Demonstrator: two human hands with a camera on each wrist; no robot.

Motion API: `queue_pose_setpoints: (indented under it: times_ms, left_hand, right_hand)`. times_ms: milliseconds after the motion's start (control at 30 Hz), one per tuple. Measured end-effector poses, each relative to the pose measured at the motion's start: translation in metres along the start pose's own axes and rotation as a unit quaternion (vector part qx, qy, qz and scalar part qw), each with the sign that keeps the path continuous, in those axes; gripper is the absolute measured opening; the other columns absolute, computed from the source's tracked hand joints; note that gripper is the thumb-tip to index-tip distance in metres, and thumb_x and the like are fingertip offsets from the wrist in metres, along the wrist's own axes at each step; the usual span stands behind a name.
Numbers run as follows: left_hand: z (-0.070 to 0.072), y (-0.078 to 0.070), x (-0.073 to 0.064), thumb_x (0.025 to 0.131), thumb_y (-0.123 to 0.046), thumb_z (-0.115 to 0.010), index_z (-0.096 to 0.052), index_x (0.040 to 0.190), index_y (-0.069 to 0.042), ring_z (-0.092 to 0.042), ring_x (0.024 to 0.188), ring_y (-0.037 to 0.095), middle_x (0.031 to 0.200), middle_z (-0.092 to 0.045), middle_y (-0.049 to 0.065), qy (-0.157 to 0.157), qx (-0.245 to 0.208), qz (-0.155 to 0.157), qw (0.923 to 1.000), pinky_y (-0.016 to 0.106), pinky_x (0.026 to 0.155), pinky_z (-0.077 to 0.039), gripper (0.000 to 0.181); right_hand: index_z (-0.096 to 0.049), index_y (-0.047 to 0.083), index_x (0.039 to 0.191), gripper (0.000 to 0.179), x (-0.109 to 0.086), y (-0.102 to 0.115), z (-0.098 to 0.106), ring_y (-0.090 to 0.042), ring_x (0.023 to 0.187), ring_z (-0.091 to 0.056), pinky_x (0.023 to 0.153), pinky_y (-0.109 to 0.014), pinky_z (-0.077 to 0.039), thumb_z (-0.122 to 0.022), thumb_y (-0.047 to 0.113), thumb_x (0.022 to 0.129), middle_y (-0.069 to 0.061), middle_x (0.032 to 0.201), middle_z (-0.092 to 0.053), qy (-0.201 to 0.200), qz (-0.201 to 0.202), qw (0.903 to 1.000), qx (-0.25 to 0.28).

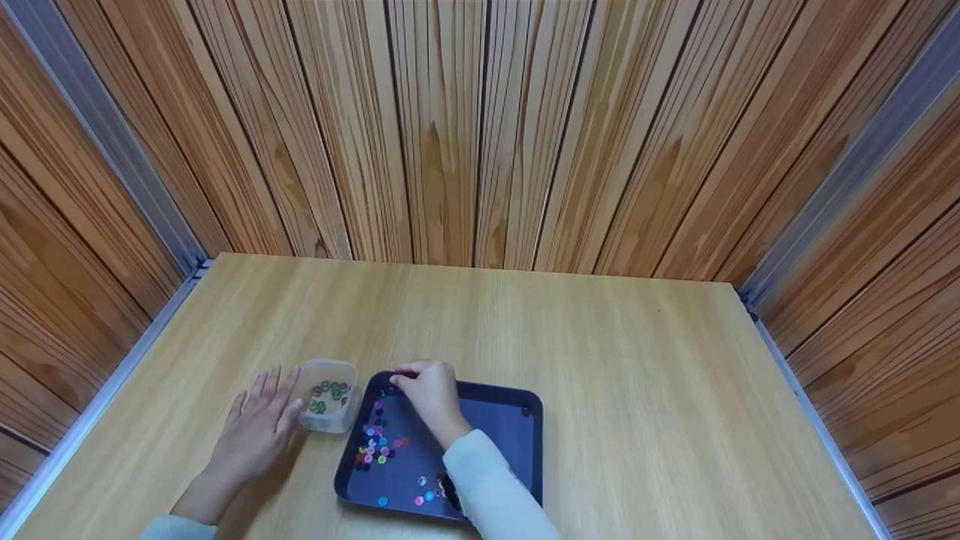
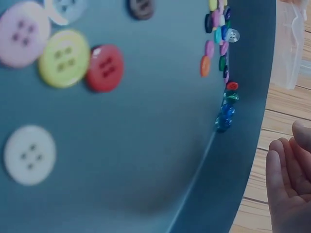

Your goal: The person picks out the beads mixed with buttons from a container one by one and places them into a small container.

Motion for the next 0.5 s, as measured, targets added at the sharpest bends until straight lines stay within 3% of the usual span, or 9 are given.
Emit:
queue_pose_setpoints:
  times_ms: [500]
  left_hand:
    - [0.000,0.000,0.002,0.099,-0.046,-0.028,-0.011,0.150,-0.021,0.001,0.144,0.033,0.157,-0.004,0.013,0.022,0.000,0.012,0.9997,0.058,0.113,-0.002,0.059]
  right_hand:
    - [-0.074,0.012,0.098,0.019,-0.001,-0.016,0.001,-0.019,0.095,-0.067,0.078,-0.030,-0.056,-0.072,0.017,0.080,-0.006,0.099,-0.072,0.032,-0.005,0.9986,-0.042]
Point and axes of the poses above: each hand's wrist, its own x-axis towards the middle knuckle, its own z-axis out of the back of the hand, y = z × x, the point moved 1 cm from there along x, towards the middle knuckle
